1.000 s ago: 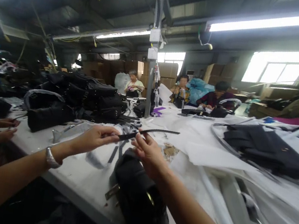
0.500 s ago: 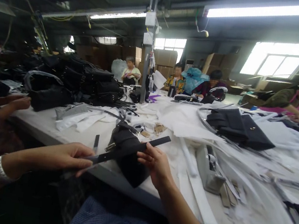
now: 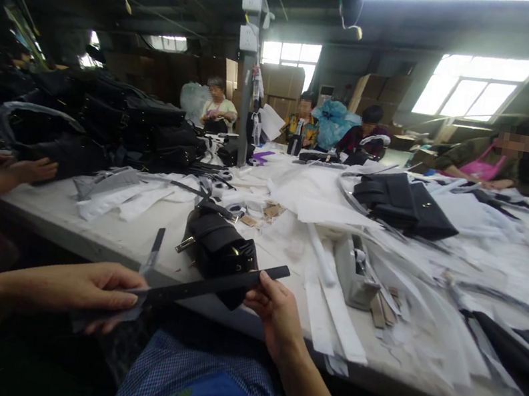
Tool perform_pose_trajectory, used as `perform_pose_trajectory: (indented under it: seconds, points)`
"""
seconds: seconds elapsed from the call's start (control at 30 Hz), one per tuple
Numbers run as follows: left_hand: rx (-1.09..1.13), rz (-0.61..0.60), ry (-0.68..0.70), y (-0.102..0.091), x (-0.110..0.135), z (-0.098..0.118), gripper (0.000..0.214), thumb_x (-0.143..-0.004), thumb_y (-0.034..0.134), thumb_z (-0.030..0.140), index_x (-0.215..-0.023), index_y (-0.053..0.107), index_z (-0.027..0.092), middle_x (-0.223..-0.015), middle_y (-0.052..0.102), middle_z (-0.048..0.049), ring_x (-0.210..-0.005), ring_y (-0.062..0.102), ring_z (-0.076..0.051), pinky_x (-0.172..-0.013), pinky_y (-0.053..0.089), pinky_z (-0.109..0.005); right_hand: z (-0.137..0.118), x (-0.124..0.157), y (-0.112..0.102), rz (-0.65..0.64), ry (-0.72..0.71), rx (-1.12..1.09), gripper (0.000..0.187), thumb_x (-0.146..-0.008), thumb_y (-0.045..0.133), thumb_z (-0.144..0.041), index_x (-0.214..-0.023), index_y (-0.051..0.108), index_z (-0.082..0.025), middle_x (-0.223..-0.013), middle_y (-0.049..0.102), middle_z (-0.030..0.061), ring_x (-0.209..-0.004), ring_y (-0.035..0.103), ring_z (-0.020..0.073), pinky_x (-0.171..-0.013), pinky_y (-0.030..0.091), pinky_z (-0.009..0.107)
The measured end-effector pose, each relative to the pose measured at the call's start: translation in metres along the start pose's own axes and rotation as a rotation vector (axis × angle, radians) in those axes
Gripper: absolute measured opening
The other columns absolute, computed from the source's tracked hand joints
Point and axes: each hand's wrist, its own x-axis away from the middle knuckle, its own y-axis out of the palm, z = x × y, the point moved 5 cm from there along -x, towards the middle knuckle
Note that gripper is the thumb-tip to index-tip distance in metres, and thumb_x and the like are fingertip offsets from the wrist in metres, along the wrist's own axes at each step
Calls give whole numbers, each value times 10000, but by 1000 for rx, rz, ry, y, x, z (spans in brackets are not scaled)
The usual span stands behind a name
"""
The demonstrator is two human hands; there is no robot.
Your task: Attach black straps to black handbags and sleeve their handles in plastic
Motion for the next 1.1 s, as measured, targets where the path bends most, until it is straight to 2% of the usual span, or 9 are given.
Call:
perform_pose_trajectory:
  seconds: [0.1,0.13,0.2,0.3,0.4,0.5,0.7,0.87,1.1]
  points:
    - [-137,3,89,-1,-13,3,390,-900,529,512,-1119,659,216,-783,695,-29,-605,611,-128,-537,477,-179,6,2,-6,-10,14,-70,294,-721,823,-329,-927,730,-141,-803,700,37,-667,649,110,-654,566,191]
    - [-254,73,166,-3,-17,5,352,-912,527,460,-1137,673,234,-832,715,-36,-677,646,-152,-601,513,-202,8,3,-8,-22,14,-102,301,-722,824,-318,-958,729,-157,-873,707,41,-722,659,116,-695,566,196]
    - [-576,326,363,-10,-20,8,316,-933,490,306,-1190,674,288,-982,735,-45,-851,682,-197,-752,544,-258,9,6,-12,-51,-9,-172,284,-726,821,-322,-959,727,-188,-1031,695,43,-839,661,132,-785,557,219]
    - [-1082,685,635,-4,-11,9,513,-932,388,116,-1365,528,353,-1196,690,-42,-1007,667,-217,-892,519,-326,12,9,-17,-70,-70,-238,230,-739,806,-370,-900,722,-228,-1100,665,22,-902,631,144,-846,537,253]
    - [-1354,808,760,10,-2,6,596,-944,382,70,-1470,359,349,-1280,649,-30,-1025,662,-195,-954,480,-320,18,10,-24,-36,-74,-212,218,-731,814,-283,-923,713,-262,-1092,656,4,-905,599,137,-757,520,214]
    - [-1435,861,764,15,3,4,599,-954,396,60,-1486,328,326,-1271,657,-23,-1027,658,-172,-999,431,-297,25,8,-32,-27,-39,-199,269,-712,806,-223,-961,714,-264,-1097,662,14,-949,586,158,-706,495,210]
    - [-1473,896,759,12,1,-4,550,-958,406,62,-1450,411,309,-1224,681,-31,-975,664,-173,-991,419,-299,34,6,-47,-98,10,-307,369,-715,746,-379,-1051,704,-231,-1155,671,55,-1045,578,210,-905,480,301]
    - [-1403,864,726,10,-5,-8,504,-966,413,75,-1413,472,299,-1184,691,-34,-956,658,-170,-940,454,-302,42,3,-49,-72,104,-209,357,-712,763,-203,-1063,699,-233,-1210,657,34,-1003,596,140,-870,474,217]
    - [-1338,815,669,-3,-8,-14,487,-956,423,97,-1384,512,313,-1201,677,-24,-1004,644,-170,-954,481,-300,52,3,-49,-34,211,-151,320,-711,767,-172,-1026,715,-190,-1131,699,62,-1027,642,165,-853,511,219]
